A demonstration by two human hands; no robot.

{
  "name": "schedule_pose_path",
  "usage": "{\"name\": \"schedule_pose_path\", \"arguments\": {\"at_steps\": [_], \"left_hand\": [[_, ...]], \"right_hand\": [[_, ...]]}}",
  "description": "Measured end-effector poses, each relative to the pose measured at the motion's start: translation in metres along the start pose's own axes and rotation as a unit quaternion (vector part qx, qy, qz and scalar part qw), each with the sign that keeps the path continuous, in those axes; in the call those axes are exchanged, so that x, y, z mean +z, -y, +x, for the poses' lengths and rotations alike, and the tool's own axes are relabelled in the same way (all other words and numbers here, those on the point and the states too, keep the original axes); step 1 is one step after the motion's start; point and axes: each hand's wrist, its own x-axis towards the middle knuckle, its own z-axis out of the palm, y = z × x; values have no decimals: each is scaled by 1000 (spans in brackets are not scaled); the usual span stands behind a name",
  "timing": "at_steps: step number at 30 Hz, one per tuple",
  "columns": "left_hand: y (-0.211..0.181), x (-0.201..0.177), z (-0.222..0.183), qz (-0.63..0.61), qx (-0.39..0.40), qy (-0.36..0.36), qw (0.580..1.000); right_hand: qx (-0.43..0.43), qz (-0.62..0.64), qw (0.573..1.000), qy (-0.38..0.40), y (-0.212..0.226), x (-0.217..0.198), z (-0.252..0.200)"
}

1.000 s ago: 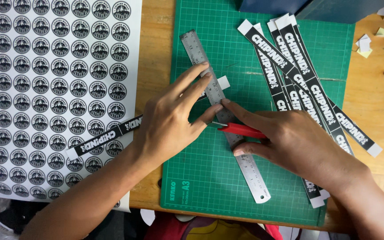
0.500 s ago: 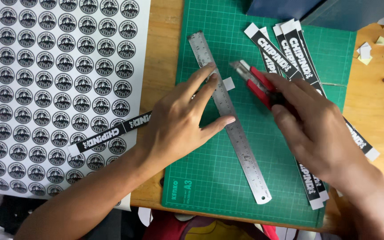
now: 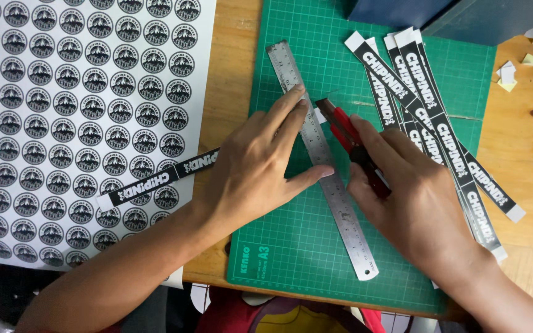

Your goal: The person uses a utility knife and a metal ruler to cut rectangular stickers from a strip on a green cutting mat. The person aligns the ruler with the print lines and slides the knife along the edge to separate the stickers, then places the finished items into a container.

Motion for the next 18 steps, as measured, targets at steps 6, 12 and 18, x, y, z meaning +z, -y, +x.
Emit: {"name": "schedule_pose_path", "arguments": {"at_steps": [6, 12, 18], "left_hand": [[2, 4, -2, 6, -9, 13, 1000], [0, 0, -1, 3, 2, 10, 1000], [-4, -3, -1, 22, 7, 20, 1000]], "right_hand": [[5, 16, 999, 49, 6, -1, -6], [24, 12, 995, 93, 6, 3, -7], [3, -61, 995, 76, 8, 10, -9]]}}
